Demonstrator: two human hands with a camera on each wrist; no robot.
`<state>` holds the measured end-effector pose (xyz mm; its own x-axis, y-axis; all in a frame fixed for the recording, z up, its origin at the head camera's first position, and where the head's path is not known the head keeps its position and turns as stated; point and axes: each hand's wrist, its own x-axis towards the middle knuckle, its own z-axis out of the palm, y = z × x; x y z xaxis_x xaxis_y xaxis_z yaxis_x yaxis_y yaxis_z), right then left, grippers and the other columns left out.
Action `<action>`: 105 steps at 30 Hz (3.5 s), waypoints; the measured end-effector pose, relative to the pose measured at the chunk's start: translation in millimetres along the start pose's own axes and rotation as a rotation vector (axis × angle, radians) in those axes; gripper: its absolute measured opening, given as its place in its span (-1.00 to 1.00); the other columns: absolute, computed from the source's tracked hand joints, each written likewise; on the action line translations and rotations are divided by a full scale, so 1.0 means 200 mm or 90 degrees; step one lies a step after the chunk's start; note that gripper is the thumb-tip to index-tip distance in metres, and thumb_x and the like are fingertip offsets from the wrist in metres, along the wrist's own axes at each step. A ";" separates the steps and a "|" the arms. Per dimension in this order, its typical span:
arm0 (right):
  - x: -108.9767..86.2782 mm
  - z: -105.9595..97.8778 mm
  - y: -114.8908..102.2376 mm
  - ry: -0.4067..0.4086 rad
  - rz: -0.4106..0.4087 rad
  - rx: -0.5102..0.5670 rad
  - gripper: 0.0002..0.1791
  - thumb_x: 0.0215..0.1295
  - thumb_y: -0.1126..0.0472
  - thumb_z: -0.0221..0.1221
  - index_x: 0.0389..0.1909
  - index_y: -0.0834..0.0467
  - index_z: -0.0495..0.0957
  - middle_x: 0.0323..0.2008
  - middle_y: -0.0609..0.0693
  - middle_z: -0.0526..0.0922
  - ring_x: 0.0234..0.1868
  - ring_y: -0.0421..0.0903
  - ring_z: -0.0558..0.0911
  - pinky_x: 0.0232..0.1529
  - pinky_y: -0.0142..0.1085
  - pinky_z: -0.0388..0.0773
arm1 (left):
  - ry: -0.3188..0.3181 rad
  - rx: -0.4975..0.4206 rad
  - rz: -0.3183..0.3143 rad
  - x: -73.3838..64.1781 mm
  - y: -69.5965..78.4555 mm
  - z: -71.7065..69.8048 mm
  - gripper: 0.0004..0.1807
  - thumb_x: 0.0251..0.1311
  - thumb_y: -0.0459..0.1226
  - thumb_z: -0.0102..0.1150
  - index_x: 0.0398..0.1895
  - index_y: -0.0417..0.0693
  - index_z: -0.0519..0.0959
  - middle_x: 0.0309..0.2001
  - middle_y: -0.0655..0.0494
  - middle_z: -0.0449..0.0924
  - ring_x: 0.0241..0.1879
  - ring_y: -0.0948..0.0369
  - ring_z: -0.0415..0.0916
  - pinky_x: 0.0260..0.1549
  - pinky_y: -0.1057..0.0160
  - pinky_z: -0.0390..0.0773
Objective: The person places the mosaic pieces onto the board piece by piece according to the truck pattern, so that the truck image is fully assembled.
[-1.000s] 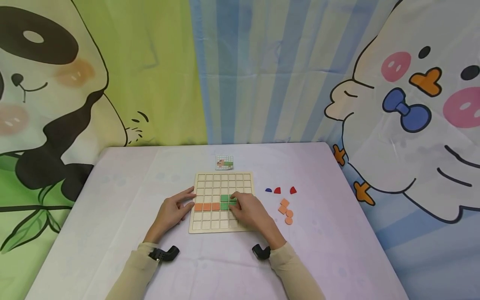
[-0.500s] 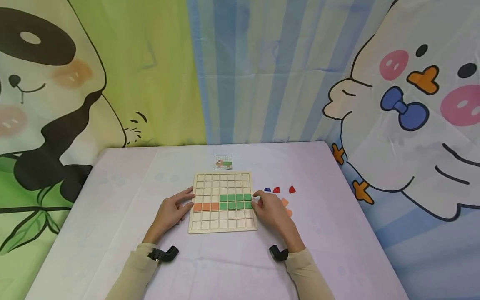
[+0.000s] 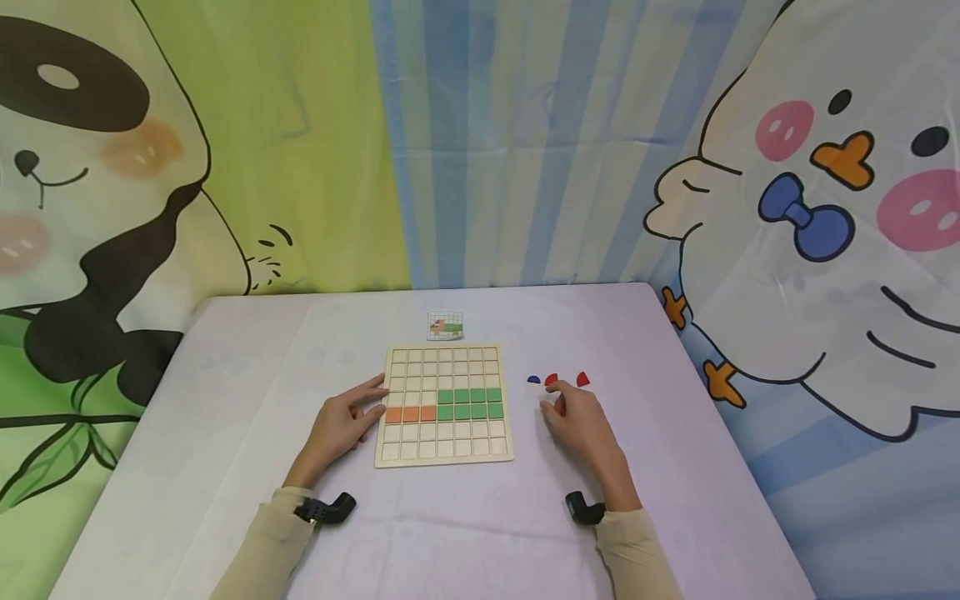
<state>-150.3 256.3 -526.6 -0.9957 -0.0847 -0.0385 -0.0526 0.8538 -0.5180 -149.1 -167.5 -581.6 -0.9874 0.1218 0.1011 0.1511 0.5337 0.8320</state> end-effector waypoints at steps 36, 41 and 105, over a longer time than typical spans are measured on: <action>-0.04 -0.07 0.23 0.004 0.039 -0.022 -0.66 0.49 0.12 0.29 0.12 0.25 0.62 -0.50 0.00 0.53 -0.49 -0.11 0.43 -0.47 -0.34 0.36 | 0.002 0.004 0.004 0.00 -0.01 0.00 -0.63 0.43 -0.22 0.34 0.27 0.09 0.70 0.50 0.23 0.51 -0.83 0.32 0.39 -0.81 0.25 0.46; -0.05 -0.08 0.23 -0.001 0.046 -0.021 -0.62 0.46 0.11 0.32 0.12 0.28 0.62 -0.50 0.01 0.55 -0.48 -0.10 0.44 -0.45 -0.32 0.37 | 0.004 0.001 0.010 0.00 -0.02 0.00 -0.63 0.43 -0.21 0.35 0.27 0.09 0.70 0.49 0.22 0.52 -0.84 0.33 0.39 -0.82 0.25 0.45; 0.09 0.18 -0.23 -0.045 -0.166 0.017 -0.68 0.44 0.13 0.36 0.10 0.19 0.71 -0.60 -0.17 0.48 -0.55 -0.28 0.39 -0.50 -0.44 0.34 | 0.005 0.004 0.017 0.00 -0.01 0.00 -0.63 0.42 -0.23 0.35 0.25 0.07 0.71 0.48 0.19 0.55 -0.84 0.36 0.36 -0.81 0.26 0.44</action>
<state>-163.2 197.3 -534.4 -0.9410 -0.3360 0.0402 -0.3032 0.7845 -0.5410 -150.4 -168.7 -583.9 -0.9834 0.1289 0.1276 0.1774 0.5357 0.8256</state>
